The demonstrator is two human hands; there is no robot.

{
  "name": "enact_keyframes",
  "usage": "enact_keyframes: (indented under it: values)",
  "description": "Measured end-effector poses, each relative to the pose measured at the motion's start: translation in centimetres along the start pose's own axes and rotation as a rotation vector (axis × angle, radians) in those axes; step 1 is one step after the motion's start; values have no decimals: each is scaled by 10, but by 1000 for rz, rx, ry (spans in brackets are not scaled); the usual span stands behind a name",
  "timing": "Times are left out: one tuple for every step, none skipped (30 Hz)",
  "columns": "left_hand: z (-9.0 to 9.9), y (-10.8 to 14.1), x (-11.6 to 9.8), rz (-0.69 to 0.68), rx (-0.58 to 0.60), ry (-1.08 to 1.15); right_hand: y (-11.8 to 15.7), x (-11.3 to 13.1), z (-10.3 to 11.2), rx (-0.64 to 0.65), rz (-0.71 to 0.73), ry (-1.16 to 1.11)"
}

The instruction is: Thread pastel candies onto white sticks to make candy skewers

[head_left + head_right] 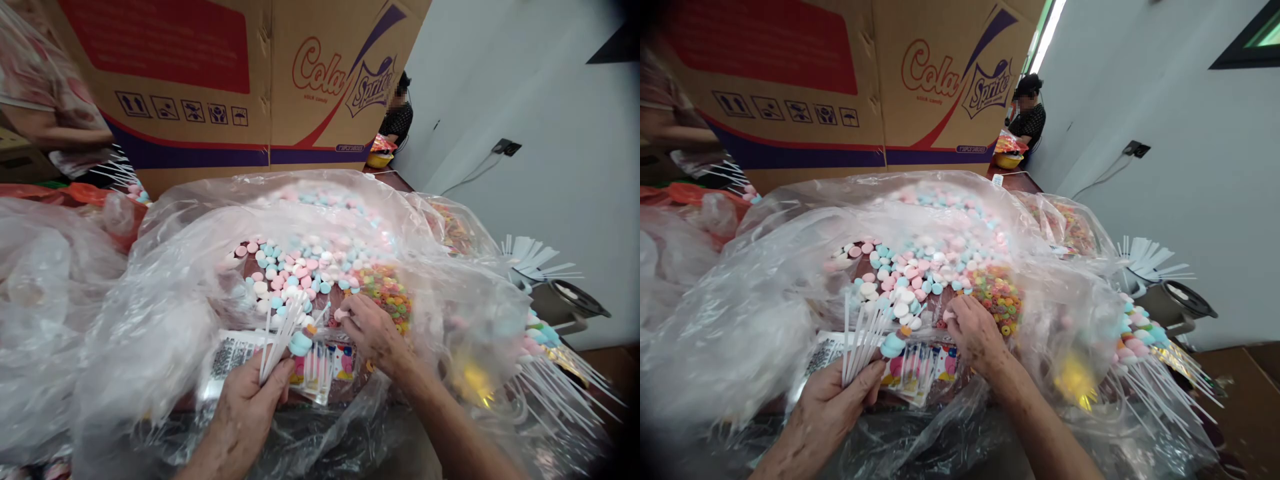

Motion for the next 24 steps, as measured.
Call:
enact_keyframes:
  values:
    - [0, 0, 0, -5, 5, -12, 1, -1, 4, -1, -59, -28]
    - [0, 0, -1, -13, 5, -22, 2, -2, 8, -3, -120, -46]
    - [0, 0, -1, -21, 4, -31, 2, -3, 11, -6, -173, -52]
    - [1, 1, -1, -28, 1, -37, 2, -5, 13, -13, -209, -48]
    - [1, 1, -1, -31, -6, -38, 2, -6, 14, -27, -224, -38]
    - [2, 1, -1, -32, -14, -32, 2, -7, 14, -42, -217, -27]
    - [2, 2, -1, -27, -21, -24, 2, -7, 12, -58, -192, -13]
    - [3, 2, 0, -24, -31, -12, 2, -6, 10, -70, -151, 0]
    - [3, 2, 1, -20, -35, -1, 3, -5, 7, -74, -99, 11]
    - [2, 2, 1, -19, -38, 8, 3, -3, 3, -69, -42, 23]
    - [2, 2, 2, -19, -38, 11, 4, -1, -2, -57, 16, 44]
    - [1, 2, 2, -21, -36, 8, 4, 0, -6, -41, 67, 79]
    - [1, 3, 2, -24, -33, -2, 4, 1, -10, -27, 107, 127]
    - [0, 3, 2, -28, -29, -15, 3, 2, -14, -13, 136, 181]
    - [0, 3, 2, -33, -27, -29, 2, 2, -17, -3, 153, 233]
    - [0, 3, 2, -36, -24, -40, -1, 2, -19, 7, 159, 275]
    - [0, 3, 2, -36, -21, -44, -4, 1, -21, 19, 156, 301]
    - [0, 4, 3, -35, -25, -37, -8, 0, -21, 34, 140, 309]
    - [0, 4, 3, -30, -28, -23, -12, -1, -21, 54, 109, 295]
    - [1, 4, 4, -22, -32, -5, -17, -2, -21, 73, 58, 260]
    - [2, 4, 5, -14, -35, 16, -21, -3, -20, 94, -11, 203]
    - [2, 4, 6, -8, -38, 38, -24, -5, -20, 119, -90, 128]
    - [3, 4, 7, -7, -41, 56, -27, -6, -20, 144, -167, 48]
    - [3, 3, 7, -8, -37, 67, -28, -7, -19, 161, -229, -17]
Point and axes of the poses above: each hand's wrist, its own y-axis away from the middle knuckle, its own z-axis out of the back of the hand, x = y × z, the point moved 2 cm from there along -y, towards the middle knuckle, and after that the axes turned 15 degrees about -x, right-handed, at the moved point
